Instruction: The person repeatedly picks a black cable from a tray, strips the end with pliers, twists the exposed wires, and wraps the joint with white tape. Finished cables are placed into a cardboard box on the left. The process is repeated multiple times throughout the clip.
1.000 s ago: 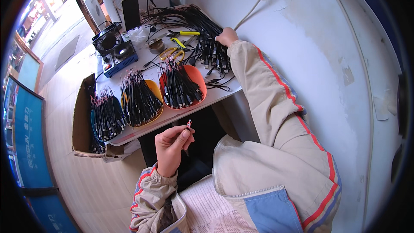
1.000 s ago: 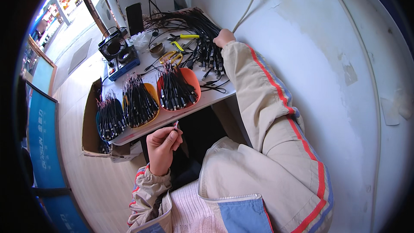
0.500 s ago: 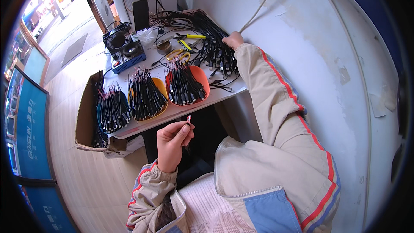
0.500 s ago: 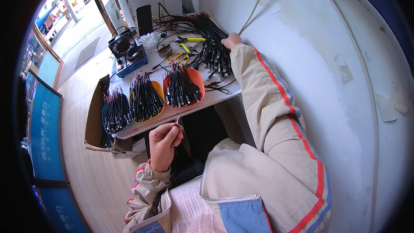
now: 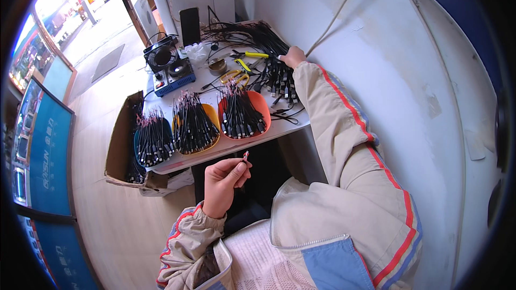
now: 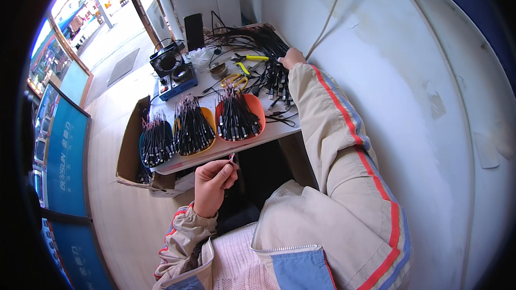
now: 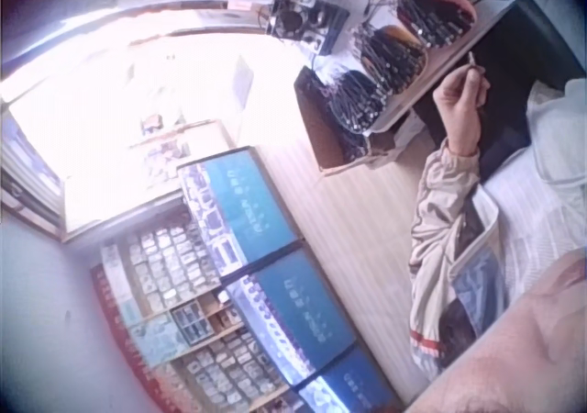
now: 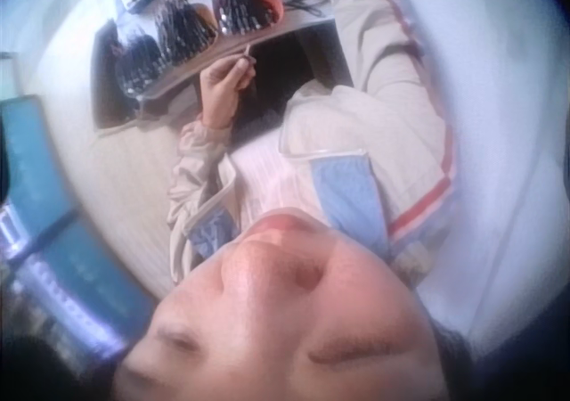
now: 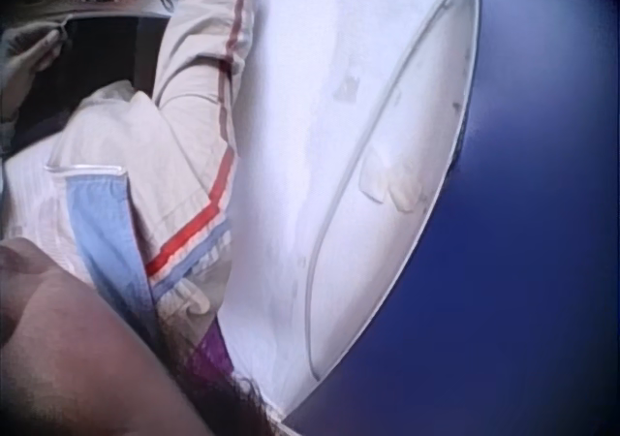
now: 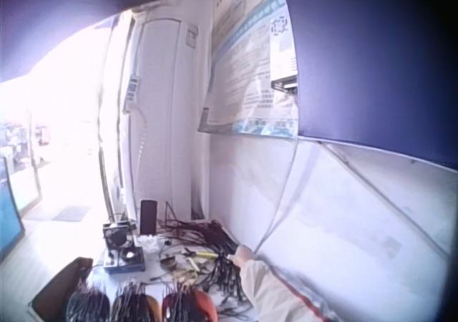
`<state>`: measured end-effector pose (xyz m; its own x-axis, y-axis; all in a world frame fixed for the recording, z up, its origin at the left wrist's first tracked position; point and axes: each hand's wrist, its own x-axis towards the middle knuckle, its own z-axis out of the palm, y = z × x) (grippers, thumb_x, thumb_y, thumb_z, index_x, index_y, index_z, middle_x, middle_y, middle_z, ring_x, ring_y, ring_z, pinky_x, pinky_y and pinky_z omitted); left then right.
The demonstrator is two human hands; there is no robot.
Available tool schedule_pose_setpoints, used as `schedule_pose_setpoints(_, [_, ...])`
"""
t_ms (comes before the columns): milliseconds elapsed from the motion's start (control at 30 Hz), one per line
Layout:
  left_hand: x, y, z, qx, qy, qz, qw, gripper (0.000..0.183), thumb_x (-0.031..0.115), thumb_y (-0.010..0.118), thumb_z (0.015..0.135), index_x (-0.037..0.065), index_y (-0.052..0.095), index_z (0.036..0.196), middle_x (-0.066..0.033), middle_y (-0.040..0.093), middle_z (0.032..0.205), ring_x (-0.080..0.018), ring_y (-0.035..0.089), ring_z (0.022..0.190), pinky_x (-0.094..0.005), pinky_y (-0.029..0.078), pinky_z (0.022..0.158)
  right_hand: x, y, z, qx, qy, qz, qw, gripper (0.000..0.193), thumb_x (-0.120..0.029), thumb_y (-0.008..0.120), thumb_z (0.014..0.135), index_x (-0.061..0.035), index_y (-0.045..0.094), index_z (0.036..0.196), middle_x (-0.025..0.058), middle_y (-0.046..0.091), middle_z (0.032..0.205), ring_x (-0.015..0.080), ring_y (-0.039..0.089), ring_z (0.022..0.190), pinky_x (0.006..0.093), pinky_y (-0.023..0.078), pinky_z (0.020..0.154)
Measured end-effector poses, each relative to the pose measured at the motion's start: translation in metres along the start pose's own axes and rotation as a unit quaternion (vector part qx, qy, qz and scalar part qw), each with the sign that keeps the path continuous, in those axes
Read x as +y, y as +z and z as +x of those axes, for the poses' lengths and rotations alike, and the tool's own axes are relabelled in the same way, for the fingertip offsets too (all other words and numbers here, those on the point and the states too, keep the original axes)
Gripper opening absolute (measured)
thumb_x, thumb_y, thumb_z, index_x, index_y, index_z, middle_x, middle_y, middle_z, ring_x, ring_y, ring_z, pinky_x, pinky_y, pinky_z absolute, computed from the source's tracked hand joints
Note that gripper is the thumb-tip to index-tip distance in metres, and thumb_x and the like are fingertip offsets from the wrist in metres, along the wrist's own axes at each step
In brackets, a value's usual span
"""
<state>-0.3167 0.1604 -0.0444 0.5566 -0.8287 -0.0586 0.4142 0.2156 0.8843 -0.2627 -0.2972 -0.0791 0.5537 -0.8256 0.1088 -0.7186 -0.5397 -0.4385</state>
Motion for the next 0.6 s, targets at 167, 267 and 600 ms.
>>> schedule_pose_setpoints(167, [0.005, -0.002, 0.0, 0.023, 0.008, 0.017, 1.0, 0.015, 0.007, 0.06, 0.093, -0.005, 0.067, 0.097, -0.0049, 0.063, 0.074, -0.0052, 0.044, 0.056, -0.0188, 0.031, 0.05, 0.002, -0.003, 0.008, -0.017, 0.011, -0.016, 1.0, 0.048, -0.034, 0.076, 0.072, 0.0043, 0.068, 0.099, 0.0241, 0.066, 0.105, 0.037, 0.063, 0.101, 0.0416, 0.05, 0.088])
schedule_pose_setpoints(267, [0.006, 0.001, 0.002, 0.01, 0.001, 0.01, 1.0, 0.015, 0.007, 0.06, 0.093, -0.005, 0.067, 0.097, -0.0046, 0.063, 0.074, -0.0052, 0.044, 0.056, -0.0187, 0.031, 0.05, 0.005, -0.007, 0.012, -0.019, 0.015, -0.015, 1.0, 0.047, -0.034, 0.076, 0.074, 0.0028, 0.067, 0.102, 0.0229, 0.065, 0.109, 0.037, 0.062, 0.105, 0.0417, 0.05, 0.091])
schedule_pose_setpoints(600, [0.011, -0.002, 0.001, 0.025, -0.003, 0.009, 1.0, 0.015, 0.007, 0.059, 0.094, -0.006, 0.067, 0.097, -0.0045, 0.062, 0.074, -0.0049, 0.043, 0.055, -0.0188, 0.03, 0.049, -0.008, -0.004, 0.014, -0.059, -0.004, 0.013, 0.998, 0.039, -0.03, 0.075, 0.071, 0.0055, 0.068, 0.086, 0.02, 0.069, 0.081, 0.0339, 0.068, 0.074, 0.0398, 0.053, 0.069])
